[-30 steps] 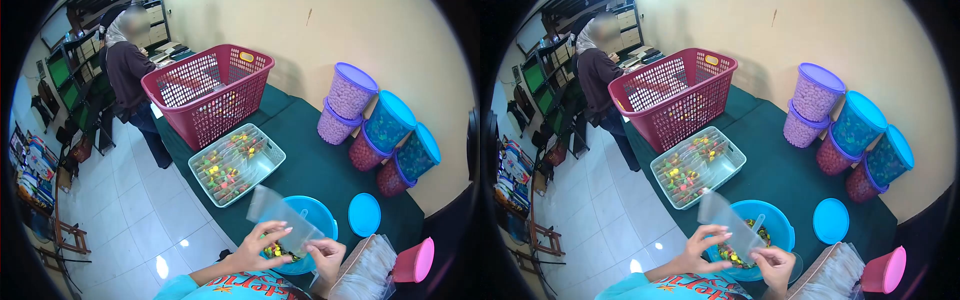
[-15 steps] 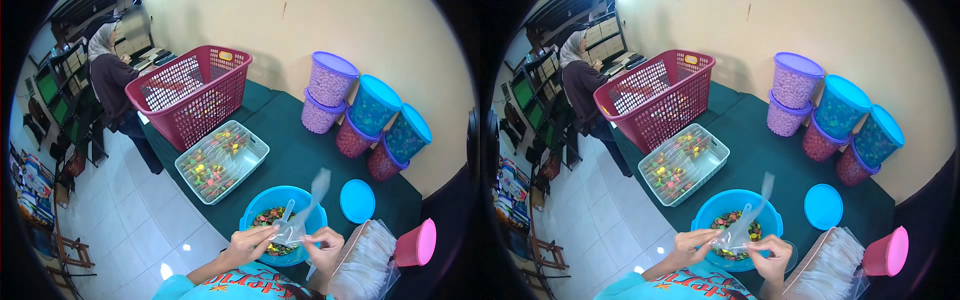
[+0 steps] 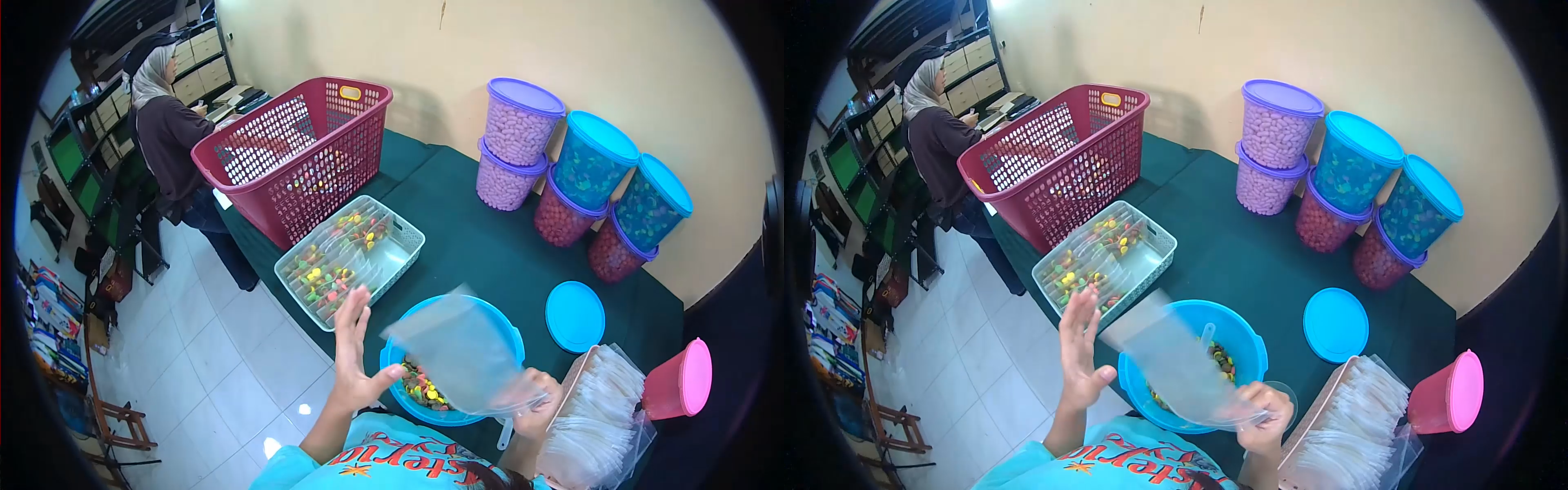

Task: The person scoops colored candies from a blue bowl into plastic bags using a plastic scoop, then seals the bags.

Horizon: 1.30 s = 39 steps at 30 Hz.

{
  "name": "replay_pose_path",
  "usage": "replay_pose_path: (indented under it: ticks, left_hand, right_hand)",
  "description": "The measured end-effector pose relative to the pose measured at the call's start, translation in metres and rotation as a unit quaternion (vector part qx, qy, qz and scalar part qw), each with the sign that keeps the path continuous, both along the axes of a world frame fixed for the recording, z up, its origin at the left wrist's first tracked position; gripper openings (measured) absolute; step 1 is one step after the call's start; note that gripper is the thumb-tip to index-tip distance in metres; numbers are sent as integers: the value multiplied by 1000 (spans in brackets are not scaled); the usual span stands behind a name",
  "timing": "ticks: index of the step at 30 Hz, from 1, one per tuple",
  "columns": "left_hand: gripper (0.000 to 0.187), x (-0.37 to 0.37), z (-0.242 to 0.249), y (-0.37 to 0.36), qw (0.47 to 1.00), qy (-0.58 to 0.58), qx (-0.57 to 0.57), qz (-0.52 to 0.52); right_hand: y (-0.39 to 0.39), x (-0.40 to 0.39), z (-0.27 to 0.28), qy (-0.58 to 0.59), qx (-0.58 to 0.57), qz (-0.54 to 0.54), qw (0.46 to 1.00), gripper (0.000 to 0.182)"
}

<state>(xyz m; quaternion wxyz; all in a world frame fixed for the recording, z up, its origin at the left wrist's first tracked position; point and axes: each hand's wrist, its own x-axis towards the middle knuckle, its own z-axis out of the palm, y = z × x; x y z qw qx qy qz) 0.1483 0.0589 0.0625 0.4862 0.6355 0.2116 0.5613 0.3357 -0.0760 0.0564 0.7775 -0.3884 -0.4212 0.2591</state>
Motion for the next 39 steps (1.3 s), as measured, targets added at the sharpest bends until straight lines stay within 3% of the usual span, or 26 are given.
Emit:
replay_pose_path:
  ticks: [2,4,5,6,9,10,11,14,17,22,24,29,37,39]
  left_hand:
    - [82,8,7,-4,990,-23,-71,-120]
    - [58,10,4,-6,977,72,-150,-136]
    - [30,13,-3,-7,974,1,-185,-134]
    - [30,12,-7,-6,973,1,-185,-137]
    - [17,7,-11,-5,977,-8,-186,-106]
    - [17,7,-11,-7,976,-8,-187,-107]
    - [18,7,-12,-8,977,-8,-186,-106]
    - [18,6,-12,-8,976,-24,-193,-100]
    - [18,1,-12,-8,972,-43,-211,-91]
    - [14,-6,-13,-10,976,-68,-202,-45]
    - [12,-12,-14,-9,979,-77,-184,-38]
    - [6,-27,-18,-6,980,-68,-184,-31]
    - [13,-37,-36,1,977,-91,-183,-65]
    - [27,-30,-15,-6,972,-43,-60,224]
  right_hand:
    - [-1,-1,-2,-124,-13,29,992,13]
    - [0,-3,-11,-129,-22,50,990,13]
    - [-1,-6,-14,-50,-46,61,996,13]
    - [-1,-7,-17,30,-70,70,995,14]
    - [0,-3,-26,112,-53,122,985,15]
    - [1,-2,-30,160,-35,160,973,16]
    - [3,0,-35,157,-3,175,972,29]
    - [2,4,-33,205,3,216,954,26]
    - [-6,15,-32,118,-47,230,965,19]
    - [-6,10,-18,123,-89,164,975,5]
    - [-8,12,-18,26,-161,97,982,5]
    - [-12,2,-11,19,-177,72,981,5]
    - [-25,1,-20,68,-164,94,980,6]
    - [-30,3,-16,59,-187,74,978,6]
